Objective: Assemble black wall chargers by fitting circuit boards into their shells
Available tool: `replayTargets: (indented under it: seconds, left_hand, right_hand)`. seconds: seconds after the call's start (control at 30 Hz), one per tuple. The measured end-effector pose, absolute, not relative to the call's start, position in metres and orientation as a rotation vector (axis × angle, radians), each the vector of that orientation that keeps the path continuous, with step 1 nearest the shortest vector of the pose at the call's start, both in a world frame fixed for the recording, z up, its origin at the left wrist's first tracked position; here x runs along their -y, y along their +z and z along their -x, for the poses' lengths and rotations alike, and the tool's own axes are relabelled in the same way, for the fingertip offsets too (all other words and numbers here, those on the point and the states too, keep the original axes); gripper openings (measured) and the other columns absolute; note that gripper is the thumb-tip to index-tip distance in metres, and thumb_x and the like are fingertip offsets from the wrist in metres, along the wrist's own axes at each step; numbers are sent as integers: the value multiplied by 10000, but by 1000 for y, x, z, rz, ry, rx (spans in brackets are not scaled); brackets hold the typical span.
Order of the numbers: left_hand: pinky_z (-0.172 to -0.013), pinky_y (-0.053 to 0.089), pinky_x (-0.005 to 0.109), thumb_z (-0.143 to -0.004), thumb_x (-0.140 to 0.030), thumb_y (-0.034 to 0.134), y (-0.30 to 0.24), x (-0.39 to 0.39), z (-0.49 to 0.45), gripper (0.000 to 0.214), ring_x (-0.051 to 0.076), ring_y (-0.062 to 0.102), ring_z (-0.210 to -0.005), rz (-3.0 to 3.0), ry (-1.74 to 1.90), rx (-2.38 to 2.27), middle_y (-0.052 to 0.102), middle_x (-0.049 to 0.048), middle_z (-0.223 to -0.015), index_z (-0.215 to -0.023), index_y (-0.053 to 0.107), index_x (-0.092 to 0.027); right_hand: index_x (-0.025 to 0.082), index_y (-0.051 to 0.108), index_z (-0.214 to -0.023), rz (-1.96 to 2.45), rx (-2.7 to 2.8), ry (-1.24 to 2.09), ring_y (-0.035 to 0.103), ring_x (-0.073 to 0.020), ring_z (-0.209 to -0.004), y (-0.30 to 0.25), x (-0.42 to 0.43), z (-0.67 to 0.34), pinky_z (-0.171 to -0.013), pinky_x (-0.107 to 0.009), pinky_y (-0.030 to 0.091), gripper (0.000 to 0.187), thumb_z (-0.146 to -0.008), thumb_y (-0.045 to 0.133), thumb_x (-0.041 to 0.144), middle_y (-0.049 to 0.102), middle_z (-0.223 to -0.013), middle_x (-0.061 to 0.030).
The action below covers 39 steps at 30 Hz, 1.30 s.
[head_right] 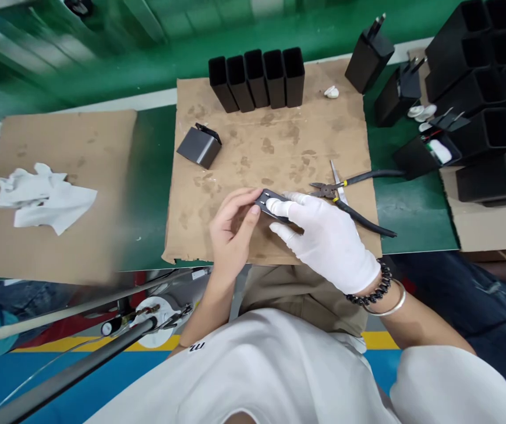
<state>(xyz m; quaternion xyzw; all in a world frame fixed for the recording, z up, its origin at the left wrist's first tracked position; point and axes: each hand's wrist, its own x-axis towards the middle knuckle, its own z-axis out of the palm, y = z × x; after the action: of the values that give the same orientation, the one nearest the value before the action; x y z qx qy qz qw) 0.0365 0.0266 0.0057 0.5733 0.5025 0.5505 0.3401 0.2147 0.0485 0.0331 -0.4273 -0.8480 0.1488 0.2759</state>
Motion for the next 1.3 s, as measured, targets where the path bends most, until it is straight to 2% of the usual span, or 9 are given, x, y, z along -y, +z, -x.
replayTargets:
  seconds: [0.17, 0.37, 0.47, 0.63, 0.8, 0.93, 1.13, 1.2, 1.3]
  left_hand:
    - [-969, 591, 306, -1004, -190, 626, 8, -27, -42, 150, 168, 727, -1082, -1546, 1489, -1382, 771, 57, -1094, -1036, 770, -213]
    - [-991, 575, 321, -1022, -190, 585, 4, -30, -39, 149, 169, 715, -1089, -1711, 1471, -1406, 760, 68, -1103, -1063, 727, -201]
    - [-1015, 566, 323, -1041, -193, 544, 4, -29, -38, 181, 176, 706, -1132, -1790, 1427, -1420, 760, 79, -1143, -1120, 707, -198]
    - [-1015, 544, 362, -1055, -177, 464, 11, -28, -36, 255, 224, 705, -1161, -2151, 1217, -1559, 765, 121, -1212, -1191, 680, -166]
    - [-949, 547, 379, -1043, -181, 454, 16, -34, -28, 245, 251, 711, -1120, -2263, 1039, -1542, 778, 106, -1163, -1125, 685, -177]
    - [-1032, 550, 360, -1063, -245, 476, 13, -36, -24, 205, 219, 705, -1187, -1994, 1132, -1383, 760, 97, -1218, -1147, 658, -201]
    - [-952, 578, 303, -1060, -397, 534, 6, -27, -14, 231, 176, 743, -1050, -1619, 1411, -1404, 766, 71, -1099, -1116, 649, -204]
    - [-948, 577, 293, -1055, -412, 546, 5, -23, -7, 242, 167, 741, -1035, -1576, 1458, -1434, 761, 65, -1080, -1109, 655, -202]
    - [-947, 575, 287, -1046, -393, 572, 9, -20, 0, 224, 162, 737, -1026, -1536, 1503, -1443, 758, 57, -1063, -1094, 675, -200]
  right_hand:
    - [222, 737, -1194, 1138, 2286, 301, 762, -241, -1106, 36, -49, -211, -899, -362, 642, 234, -998, 610, 237, 763, -1276, -64]
    - [271, 749, -999, 1246, 2345, 243, 773, -237, -808, 44, -54, -206, -678, -339, 565, 144, -969, 618, 219, 814, -962, -12]
    - [282, 735, -943, 1274, 2355, 235, 757, -237, -747, 45, -56, -206, -646, -339, 535, 118, -949, 634, 222, 798, -868, -3]
    - [273, 736, -982, 1281, 2277, 247, 787, -250, -856, 38, -53, -206, -746, -356, 594, 137, -959, 604, 240, 818, -977, -4]
    - [283, 753, -1006, 1263, 2173, 315, 795, -242, -927, 31, -51, -204, -832, -346, 627, 126, -945, 644, 263, 822, -1035, 7]
    - [263, 776, -1079, 1190, 2203, 229, 790, -239, -987, 23, -52, -203, -857, -349, 627, 197, -984, 605, 282, 811, -1131, -26]
    - [235, 773, -1069, 1177, 2156, 83, 791, -233, -950, 41, -41, -204, -797, -337, 621, 167, -970, 644, 271, 816, -1094, -52]
    - [235, 764, -1100, 1190, 2114, 96, 780, -244, -1025, 46, -32, -203, -846, -339, 620, 172, -965, 663, 269, 802, -1155, -69]
    - [213, 756, -1062, 1259, 2127, 111, 789, -263, -953, 39, -22, -198, -758, -355, 616, 150, -959, 654, 252, 812, -1049, -80]
